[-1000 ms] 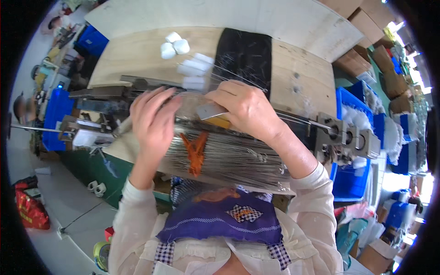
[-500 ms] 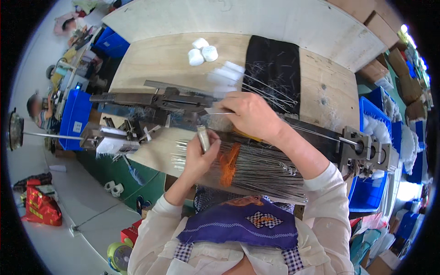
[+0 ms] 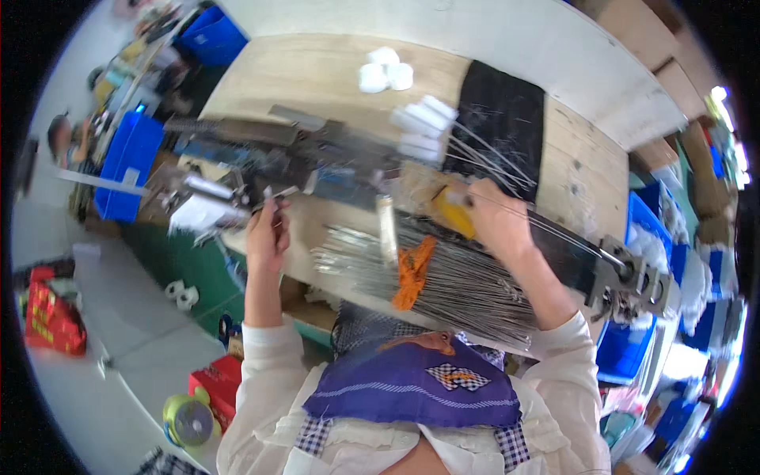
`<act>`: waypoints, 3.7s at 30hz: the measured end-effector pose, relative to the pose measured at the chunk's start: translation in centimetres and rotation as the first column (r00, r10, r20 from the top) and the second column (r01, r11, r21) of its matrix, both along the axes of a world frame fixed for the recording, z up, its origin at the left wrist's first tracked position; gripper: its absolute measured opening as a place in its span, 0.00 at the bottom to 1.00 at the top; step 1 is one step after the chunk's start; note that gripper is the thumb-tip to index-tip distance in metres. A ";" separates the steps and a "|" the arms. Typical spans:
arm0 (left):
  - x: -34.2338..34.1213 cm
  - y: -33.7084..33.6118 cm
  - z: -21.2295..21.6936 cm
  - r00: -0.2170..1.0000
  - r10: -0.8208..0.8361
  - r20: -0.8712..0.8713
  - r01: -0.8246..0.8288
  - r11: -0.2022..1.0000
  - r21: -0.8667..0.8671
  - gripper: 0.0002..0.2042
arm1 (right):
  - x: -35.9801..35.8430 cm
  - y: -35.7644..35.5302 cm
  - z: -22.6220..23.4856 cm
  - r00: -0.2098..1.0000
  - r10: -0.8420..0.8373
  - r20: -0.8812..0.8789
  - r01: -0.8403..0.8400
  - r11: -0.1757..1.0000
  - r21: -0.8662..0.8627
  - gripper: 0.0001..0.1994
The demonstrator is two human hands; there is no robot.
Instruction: Operating a manual wire-twisting machine to assemble small cleaning brushes by inserting bristles and wire rods.
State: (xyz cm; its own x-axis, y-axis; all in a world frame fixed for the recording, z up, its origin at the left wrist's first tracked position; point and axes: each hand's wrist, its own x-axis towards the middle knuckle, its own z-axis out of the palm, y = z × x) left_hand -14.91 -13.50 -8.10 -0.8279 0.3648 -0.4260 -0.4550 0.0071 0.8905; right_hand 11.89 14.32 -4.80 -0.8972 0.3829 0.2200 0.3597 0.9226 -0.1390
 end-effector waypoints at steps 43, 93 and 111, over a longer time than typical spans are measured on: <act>17.5 14.5 6.2 0.845 -0.525 0.105 0.487 0.835 0.255 0.26 | 1.9 4.5 9.1 0.994 -0.032 -0.101 -0.085 0.334 -0.939 0.16; 13.9 13.2 7.8 0.736 -0.583 0.343 -0.006 0.502 0.865 0.37 | -1.2 -4.2 10.8 1.000 0.010 -0.012 -0.010 1.000 0.004 0.15; 19.1 13.7 3.7 0.772 -0.489 0.406 0.178 0.780 0.600 0.19 | 10.8 -4.1 2.3 0.945 -0.159 0.287 0.272 0.869 -0.413 0.09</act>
State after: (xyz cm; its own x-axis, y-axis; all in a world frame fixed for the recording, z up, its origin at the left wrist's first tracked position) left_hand 4.18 0.21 -4.41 -0.3142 0.8557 -0.4112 -0.8933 -0.1200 0.4331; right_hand 22.66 10.25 -2.47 -0.7838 0.5785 -0.2257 0.6162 0.6799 -0.3976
